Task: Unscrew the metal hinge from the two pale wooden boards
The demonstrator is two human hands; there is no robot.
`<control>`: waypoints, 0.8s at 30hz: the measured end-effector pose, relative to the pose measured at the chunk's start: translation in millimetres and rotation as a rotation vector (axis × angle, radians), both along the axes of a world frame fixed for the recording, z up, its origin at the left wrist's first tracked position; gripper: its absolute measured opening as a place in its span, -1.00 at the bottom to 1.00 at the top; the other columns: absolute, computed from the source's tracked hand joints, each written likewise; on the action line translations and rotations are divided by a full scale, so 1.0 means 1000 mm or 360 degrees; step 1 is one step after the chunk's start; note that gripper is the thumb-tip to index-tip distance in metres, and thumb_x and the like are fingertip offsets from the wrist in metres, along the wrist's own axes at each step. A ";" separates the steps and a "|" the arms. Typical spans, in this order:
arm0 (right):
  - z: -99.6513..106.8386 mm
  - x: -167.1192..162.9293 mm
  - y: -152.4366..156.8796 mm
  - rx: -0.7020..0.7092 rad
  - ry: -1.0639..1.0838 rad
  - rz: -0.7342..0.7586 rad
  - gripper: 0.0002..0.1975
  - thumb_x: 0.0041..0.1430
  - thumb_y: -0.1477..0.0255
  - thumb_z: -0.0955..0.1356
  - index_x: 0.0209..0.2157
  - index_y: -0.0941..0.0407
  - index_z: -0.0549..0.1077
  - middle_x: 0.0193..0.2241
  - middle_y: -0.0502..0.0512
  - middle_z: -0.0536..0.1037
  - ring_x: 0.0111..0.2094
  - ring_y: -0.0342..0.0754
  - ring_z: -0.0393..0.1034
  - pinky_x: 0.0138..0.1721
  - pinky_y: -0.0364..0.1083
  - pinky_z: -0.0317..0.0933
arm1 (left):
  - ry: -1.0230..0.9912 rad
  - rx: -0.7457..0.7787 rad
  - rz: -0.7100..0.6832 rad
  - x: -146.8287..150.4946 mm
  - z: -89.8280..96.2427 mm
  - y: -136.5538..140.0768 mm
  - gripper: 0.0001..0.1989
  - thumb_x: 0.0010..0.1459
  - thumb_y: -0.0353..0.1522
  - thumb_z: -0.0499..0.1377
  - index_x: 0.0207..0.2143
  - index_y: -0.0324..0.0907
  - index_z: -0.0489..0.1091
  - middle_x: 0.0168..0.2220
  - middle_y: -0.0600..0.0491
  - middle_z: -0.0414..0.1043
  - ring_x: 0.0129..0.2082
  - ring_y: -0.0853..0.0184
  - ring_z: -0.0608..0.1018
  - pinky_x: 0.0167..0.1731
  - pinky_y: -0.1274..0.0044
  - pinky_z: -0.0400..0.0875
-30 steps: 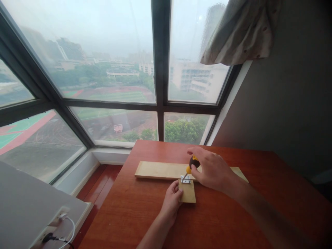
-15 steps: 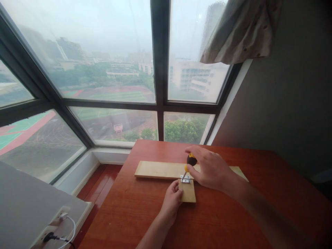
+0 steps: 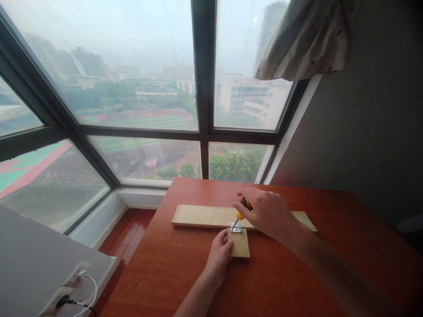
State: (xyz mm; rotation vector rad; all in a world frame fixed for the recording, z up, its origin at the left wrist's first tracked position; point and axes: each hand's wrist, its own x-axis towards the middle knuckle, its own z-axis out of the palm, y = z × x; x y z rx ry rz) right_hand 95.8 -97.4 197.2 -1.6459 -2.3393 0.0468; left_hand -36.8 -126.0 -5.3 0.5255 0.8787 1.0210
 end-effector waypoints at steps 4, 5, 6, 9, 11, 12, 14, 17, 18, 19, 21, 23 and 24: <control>0.000 0.001 -0.001 0.0009 0.0026 0.0027 -0.69 0.19 0.40 0.21 -0.05 0.06 0.41 -0.14 0.10 0.56 -0.18 0.02 0.46 -0.23 -0.06 0.22 | 0.0011 0.0011 0.0017 0.001 -0.002 0.000 -0.55 -0.15 -0.39 0.29 -0.12 -0.22 0.42 -0.16 -0.11 0.52 -0.25 0.22 0.55 -0.33 0.54 0.37; 0.000 0.002 -0.002 0.0003 0.0053 0.0067 -0.64 0.14 0.43 0.24 -0.01 0.07 0.39 -0.10 0.10 0.54 -0.15 0.02 0.45 -0.20 -0.06 0.22 | 0.0016 0.0014 0.0026 0.002 -0.003 0.001 -0.55 -0.15 -0.39 0.29 -0.12 -0.23 0.42 -0.16 -0.11 0.52 -0.25 0.22 0.55 -0.33 0.54 0.37; 0.000 0.002 -0.002 -0.0009 0.0080 0.0110 -0.59 0.09 0.44 0.27 0.02 0.07 0.36 -0.06 0.10 0.52 -0.12 0.02 0.44 -0.16 -0.07 0.22 | 0.0020 0.0019 0.0034 0.002 -0.003 0.001 -0.56 -0.15 -0.39 0.29 -0.13 -0.23 0.42 -0.16 -0.11 0.52 -0.25 0.21 0.55 -0.34 0.54 0.37; 0.000 0.002 -0.003 -0.0033 0.0105 0.0134 -0.58 0.12 0.35 0.28 0.04 0.08 0.36 -0.04 0.11 0.51 -0.09 0.04 0.43 -0.13 -0.04 0.23 | 0.0030 0.0027 0.0039 0.002 -0.005 0.001 -0.55 -0.15 -0.38 0.30 -0.12 -0.24 0.42 -0.15 -0.13 0.52 -0.24 0.20 0.55 -0.32 0.54 0.37; -0.002 0.001 -0.001 -0.0022 0.0058 0.0034 -0.61 0.20 0.26 0.24 0.02 0.08 0.38 -0.10 0.14 0.55 -0.13 0.06 0.45 -0.16 -0.02 0.24 | 0.0040 0.0030 0.0037 0.002 -0.005 0.001 -0.55 -0.15 -0.38 0.30 -0.12 -0.25 0.42 -0.15 -0.14 0.52 -0.24 0.20 0.56 -0.32 0.54 0.38; -0.002 0.001 0.000 -0.0017 0.0032 -0.0012 -0.62 0.22 0.25 0.22 0.00 0.08 0.39 -0.13 0.14 0.56 -0.14 0.07 0.46 -0.18 -0.01 0.25 | 0.0041 0.0031 0.0036 0.002 -0.005 0.001 -0.54 -0.14 -0.38 0.31 -0.11 -0.25 0.42 -0.15 -0.15 0.52 -0.23 0.19 0.56 -0.32 0.54 0.38; -0.002 0.001 0.001 -0.0018 0.0016 -0.0041 -0.66 0.23 0.30 0.21 -0.01 0.06 0.40 -0.14 0.12 0.56 -0.18 0.05 0.47 -0.20 -0.02 0.25 | 0.0034 0.0035 0.0035 0.002 -0.005 0.001 -0.54 -0.14 -0.37 0.31 -0.11 -0.25 0.42 -0.15 -0.15 0.52 -0.23 0.18 0.56 -0.33 0.54 0.38; -0.001 0.004 -0.001 -0.0038 0.0084 0.0073 -0.60 0.11 0.43 0.26 0.02 0.06 0.36 -0.06 0.08 0.53 -0.14 0.02 0.45 -0.16 -0.04 0.23 | 0.0019 0.0041 0.0035 0.002 -0.004 0.001 -0.54 -0.15 -0.36 0.32 -0.11 -0.24 0.43 -0.15 -0.14 0.52 -0.22 0.18 0.56 -0.31 0.53 0.39; 0.000 0.004 -0.002 -0.0048 0.0107 0.0122 -0.56 0.07 0.45 0.27 0.03 0.06 0.34 -0.02 0.08 0.51 -0.12 0.02 0.43 -0.15 -0.05 0.23 | 0.0020 0.0041 0.0038 0.002 -0.004 0.001 -0.54 -0.15 -0.36 0.32 -0.11 -0.24 0.43 -0.15 -0.14 0.52 -0.22 0.18 0.56 -0.30 0.52 0.39; 0.000 0.005 -0.002 -0.0058 0.0123 0.0157 -0.54 0.06 0.44 0.28 0.05 0.06 0.33 0.00 0.09 0.49 -0.09 0.02 0.42 -0.13 -0.05 0.22 | 0.0022 0.0038 0.0043 0.002 -0.004 0.001 -0.54 -0.15 -0.36 0.32 -0.12 -0.24 0.43 -0.15 -0.14 0.52 -0.22 0.18 0.56 -0.29 0.52 0.39; 0.000 0.004 -0.002 -0.0062 0.0112 0.0137 -0.56 0.11 0.37 0.28 0.06 0.07 0.32 0.01 0.13 0.48 -0.09 0.04 0.42 -0.14 -0.04 0.23 | 0.0024 0.0032 0.0049 0.002 -0.004 0.001 -0.54 -0.16 -0.36 0.33 -0.12 -0.25 0.44 -0.15 -0.15 0.52 -0.22 0.17 0.56 -0.27 0.51 0.40; -0.002 0.002 -0.001 -0.0041 0.0060 0.0029 -0.60 0.19 0.26 0.24 0.04 0.08 0.35 -0.05 0.16 0.52 -0.14 0.07 0.45 -0.18 -0.02 0.24 | 0.0026 0.0023 0.0045 0.002 -0.004 0.001 -0.53 -0.17 -0.36 0.33 -0.12 -0.25 0.44 -0.14 -0.15 0.52 -0.21 0.17 0.56 -0.27 0.50 0.40; -0.003 0.002 0.000 -0.0030 0.0034 -0.0017 -0.61 0.23 0.24 0.21 0.02 0.08 0.38 -0.08 0.16 0.54 -0.17 0.07 0.46 -0.21 -0.02 0.24 | 0.0028 0.0019 0.0039 0.002 -0.004 0.001 -0.52 -0.17 -0.36 0.33 -0.11 -0.24 0.44 -0.13 -0.15 0.52 -0.20 0.16 0.56 -0.28 0.50 0.41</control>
